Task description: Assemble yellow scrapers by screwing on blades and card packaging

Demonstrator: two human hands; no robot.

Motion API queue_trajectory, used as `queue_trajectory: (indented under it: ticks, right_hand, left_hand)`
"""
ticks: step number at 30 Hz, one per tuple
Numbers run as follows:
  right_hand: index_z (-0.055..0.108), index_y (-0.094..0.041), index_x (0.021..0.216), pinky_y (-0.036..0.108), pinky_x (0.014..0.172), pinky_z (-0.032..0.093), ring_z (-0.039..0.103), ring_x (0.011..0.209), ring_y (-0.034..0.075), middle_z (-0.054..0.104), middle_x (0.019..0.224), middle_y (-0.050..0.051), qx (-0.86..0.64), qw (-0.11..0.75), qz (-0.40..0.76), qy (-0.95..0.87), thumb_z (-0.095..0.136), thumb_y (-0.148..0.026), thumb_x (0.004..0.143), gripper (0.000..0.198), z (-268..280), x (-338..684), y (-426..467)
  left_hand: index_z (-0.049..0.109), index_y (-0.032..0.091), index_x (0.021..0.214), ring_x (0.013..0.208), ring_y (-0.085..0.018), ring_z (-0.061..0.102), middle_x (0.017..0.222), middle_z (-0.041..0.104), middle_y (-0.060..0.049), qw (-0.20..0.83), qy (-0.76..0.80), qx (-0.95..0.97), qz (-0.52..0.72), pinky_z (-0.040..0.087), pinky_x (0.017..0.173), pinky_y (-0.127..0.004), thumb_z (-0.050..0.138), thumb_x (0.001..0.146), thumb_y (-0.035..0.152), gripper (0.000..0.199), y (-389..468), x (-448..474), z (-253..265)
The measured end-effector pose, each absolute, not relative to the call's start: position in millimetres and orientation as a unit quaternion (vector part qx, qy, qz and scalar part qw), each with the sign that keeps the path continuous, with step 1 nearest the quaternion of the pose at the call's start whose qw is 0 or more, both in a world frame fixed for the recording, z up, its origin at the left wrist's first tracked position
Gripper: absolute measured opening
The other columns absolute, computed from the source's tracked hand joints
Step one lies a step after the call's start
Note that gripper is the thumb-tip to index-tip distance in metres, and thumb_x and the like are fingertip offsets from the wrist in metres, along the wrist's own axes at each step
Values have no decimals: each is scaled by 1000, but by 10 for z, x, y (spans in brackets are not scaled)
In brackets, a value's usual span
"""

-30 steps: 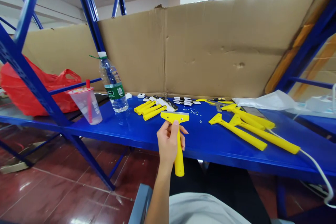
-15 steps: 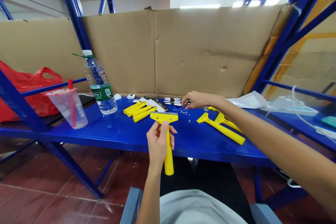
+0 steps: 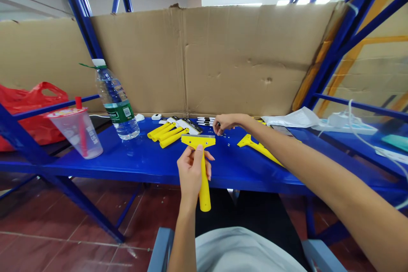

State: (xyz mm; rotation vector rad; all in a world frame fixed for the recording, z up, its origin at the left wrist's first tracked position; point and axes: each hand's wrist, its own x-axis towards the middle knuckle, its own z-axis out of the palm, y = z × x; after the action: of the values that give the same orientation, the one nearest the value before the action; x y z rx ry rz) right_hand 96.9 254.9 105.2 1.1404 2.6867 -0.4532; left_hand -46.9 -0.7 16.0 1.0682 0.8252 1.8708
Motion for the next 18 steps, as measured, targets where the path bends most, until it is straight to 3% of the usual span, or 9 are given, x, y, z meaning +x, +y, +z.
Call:
queue_trajectory:
  ticks: [9,18]
  right_hand:
    - [82,-11,101,25,55,37,49,59,12,70,76,3,410,86,-137,898,77,-23,85,21,941,1017,2514]
    - [81,-13,110,24,56,39,51,60,11,74,84,3,412,60,-146,897,82,-28,83,31,966,1020,2524]
  left_hand:
    - [63,18,86,39,-8,53,80,75,-3,400,335,425,740,42,35,-22,77,98,55,41,-40,-455,198]
    - [63,18,86,40,-9,54,79,74,-3,401,337,432,735,42,35,-22,76,98,55,41,-38,-468,200]
